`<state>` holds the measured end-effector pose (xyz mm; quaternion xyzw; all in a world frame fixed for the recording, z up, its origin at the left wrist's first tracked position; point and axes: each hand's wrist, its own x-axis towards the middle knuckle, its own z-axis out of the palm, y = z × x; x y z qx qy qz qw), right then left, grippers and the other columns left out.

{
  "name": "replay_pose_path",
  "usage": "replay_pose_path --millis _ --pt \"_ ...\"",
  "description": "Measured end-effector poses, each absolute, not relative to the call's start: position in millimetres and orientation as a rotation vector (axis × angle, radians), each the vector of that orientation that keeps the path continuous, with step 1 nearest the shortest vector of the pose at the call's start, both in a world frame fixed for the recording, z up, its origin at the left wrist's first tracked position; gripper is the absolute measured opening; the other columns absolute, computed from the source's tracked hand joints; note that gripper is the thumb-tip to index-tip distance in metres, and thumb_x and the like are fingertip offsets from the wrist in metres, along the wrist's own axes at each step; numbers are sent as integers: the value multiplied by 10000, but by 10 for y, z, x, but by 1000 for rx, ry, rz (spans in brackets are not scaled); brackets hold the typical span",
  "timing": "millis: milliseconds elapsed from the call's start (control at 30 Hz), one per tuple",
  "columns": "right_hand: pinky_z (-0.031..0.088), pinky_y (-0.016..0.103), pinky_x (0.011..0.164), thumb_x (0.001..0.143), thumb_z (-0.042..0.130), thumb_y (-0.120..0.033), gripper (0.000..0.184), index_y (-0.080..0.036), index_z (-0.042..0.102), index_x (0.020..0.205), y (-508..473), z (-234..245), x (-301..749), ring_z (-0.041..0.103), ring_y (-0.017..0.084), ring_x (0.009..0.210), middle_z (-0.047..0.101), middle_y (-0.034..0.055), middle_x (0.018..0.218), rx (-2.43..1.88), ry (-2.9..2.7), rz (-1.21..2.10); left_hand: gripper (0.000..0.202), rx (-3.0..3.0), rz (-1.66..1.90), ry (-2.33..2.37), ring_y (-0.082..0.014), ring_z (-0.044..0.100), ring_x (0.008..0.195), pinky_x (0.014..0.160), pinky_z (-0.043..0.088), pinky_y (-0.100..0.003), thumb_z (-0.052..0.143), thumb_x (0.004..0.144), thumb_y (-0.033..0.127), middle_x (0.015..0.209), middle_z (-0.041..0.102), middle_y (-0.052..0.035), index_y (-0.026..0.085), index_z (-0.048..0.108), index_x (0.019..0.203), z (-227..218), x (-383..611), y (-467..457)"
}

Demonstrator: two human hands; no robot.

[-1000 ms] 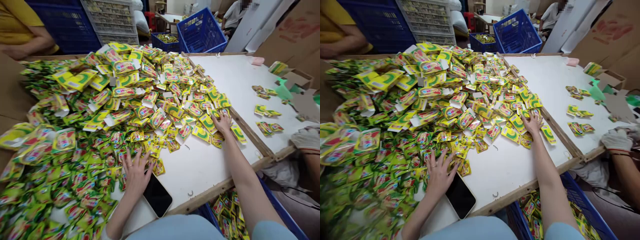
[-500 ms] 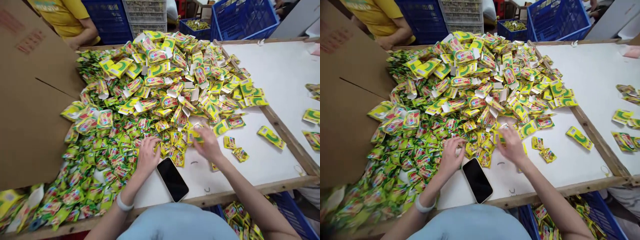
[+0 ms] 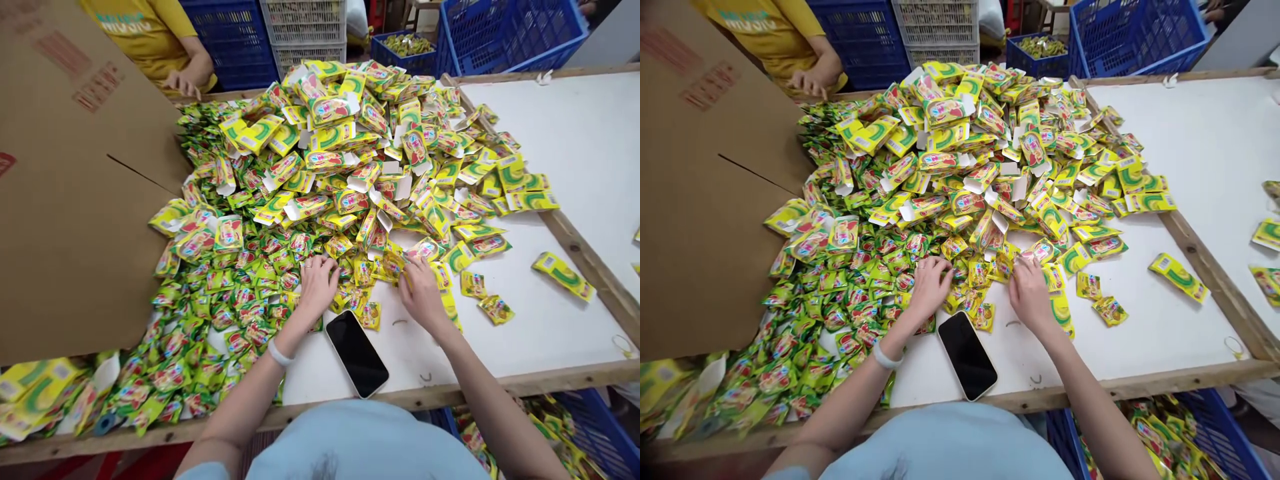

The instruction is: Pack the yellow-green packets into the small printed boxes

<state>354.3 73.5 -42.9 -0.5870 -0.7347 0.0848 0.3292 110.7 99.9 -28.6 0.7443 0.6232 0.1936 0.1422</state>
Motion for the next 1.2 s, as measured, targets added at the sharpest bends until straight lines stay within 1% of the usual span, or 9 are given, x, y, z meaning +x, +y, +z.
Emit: replay_pose_path --millis 133,267,367,567,733,900,1000,1100,1200 --pt "556 431 846 968 470 -394 245 -209 627 999 612 -348 3653 661 251 918 691 87 943 -1320 -1531 1009 158 1934 859 1486 -229 597 1009 904 465 -382 457 964 275 1094 629 -104 185 561 884 -143 922 835" --pt "577 347 684 941 571 -494 311 -200 659 983 499 -253 3654 687 204 704 697 36 751 -937 -1330 1663 249 1535 770 1181 -157 621 731 680 497 -284 544 933 416 864 634 -32 185 544 843 -42 901 694" --pt "574 311 621 939 587 -515 354 -171 662 976 482 -161 3645 680 176 589 674 16 649 -784 -1342 1851 305 1391 724 1057 -140 606 685 643 505 -264 595 902 467 777 595 -3 179 545 814 -11 996 689" --pt "508 198 490 927 606 -515 384 -134 640 970 549 65 3680 608 90 461 648 4 682 -713 -1535 2107 353 1305 541 900 -137 604 700 647 544 -260 678 844 498 749 584 8 177 538 796 155 1116 714" --pt "493 173 450 928 576 -516 380 -140 602 974 632 121 3624 584 74 424 626 -18 660 -808 -1627 2174 392 1073 509 792 -156 675 705 684 579 -315 602 878 578 841 622 8 217 453 916 209 1157 620" --pt "492 185 435 919 565 -535 368 -168 578 931 560 68 3641 570 84 429 610 -29 643 -970 -1630 2090 579 1063 562 893 -181 704 778 704 544 -293 782 771 447 953 667 -14 256 382 1145 99 1227 440" --pt "571 229 571 886 637 -516 403 -196 561 1116 437 -24 3650 687 148 745 683 65 953 -1113 -1524 1712 544 1151 584 961 -176 688 747 664 519 -282 713 828 469 960 672 -34 250 374 1192 8 1269 370" --pt "596 351 843 822 726 -497 615 -242 510 1338 305 -188 3580 648 225 1117 603 126 1314 -1035 -1463 1674 480 1317 550 944 -164 655 706 642 492 -279 629 891 458 968 673 -46 238 351 1214 -29 1324 359" --pt "591 388 842 862 681 -478 391 -189 683 1125 208 -359 3526 709 231 939 736 93 1052 -1108 -1470 1648 339 1603 512 989 -189 642 738 708 484 -316 477 974 420 913 657 -45 210 364 1216 56 1387 470"
